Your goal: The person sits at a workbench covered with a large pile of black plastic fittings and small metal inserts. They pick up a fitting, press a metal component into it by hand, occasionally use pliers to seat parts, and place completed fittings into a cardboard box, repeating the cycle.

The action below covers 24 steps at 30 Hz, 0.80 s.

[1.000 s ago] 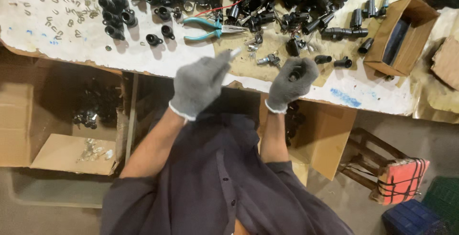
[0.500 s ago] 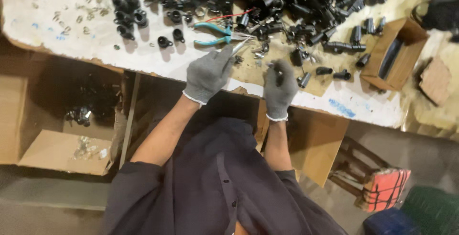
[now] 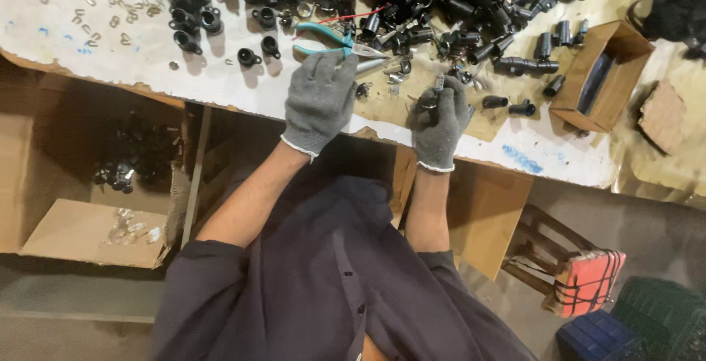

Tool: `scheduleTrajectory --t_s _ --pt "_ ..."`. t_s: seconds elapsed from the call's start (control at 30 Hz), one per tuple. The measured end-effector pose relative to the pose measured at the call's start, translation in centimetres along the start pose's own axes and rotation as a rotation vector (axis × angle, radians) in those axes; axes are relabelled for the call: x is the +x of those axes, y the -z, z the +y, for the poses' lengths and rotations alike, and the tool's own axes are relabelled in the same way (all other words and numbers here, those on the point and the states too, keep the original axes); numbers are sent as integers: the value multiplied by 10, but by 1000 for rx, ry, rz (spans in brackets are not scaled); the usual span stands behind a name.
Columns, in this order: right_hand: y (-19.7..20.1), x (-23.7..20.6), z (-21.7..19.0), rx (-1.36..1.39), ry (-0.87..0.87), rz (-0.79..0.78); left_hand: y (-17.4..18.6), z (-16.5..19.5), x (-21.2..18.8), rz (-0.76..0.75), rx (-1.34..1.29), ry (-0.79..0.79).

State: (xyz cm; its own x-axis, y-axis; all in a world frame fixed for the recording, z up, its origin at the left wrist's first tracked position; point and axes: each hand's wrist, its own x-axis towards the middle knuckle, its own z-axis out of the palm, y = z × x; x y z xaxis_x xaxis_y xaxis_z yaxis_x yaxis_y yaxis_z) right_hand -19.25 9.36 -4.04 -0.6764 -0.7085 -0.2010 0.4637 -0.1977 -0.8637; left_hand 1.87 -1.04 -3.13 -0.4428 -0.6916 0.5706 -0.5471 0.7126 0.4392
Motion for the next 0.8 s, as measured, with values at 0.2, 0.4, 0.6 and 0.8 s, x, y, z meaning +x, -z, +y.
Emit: scheduleTrajectory --t_s 0.2,0.4,0.6,0.8 --pt "-4 -2 -6 45 -39 -50 8 4 0 119 -148 0" --pt "-10 -7 -6 -280 31 -147 -25 51 12 -49 -676 336" --pt "-5 0 -8 -437 82 -198 -53 68 29 -128 -802 326" --pt "-3 2 -12 -358 50 -227 -51 64 36 -334 -991 521"
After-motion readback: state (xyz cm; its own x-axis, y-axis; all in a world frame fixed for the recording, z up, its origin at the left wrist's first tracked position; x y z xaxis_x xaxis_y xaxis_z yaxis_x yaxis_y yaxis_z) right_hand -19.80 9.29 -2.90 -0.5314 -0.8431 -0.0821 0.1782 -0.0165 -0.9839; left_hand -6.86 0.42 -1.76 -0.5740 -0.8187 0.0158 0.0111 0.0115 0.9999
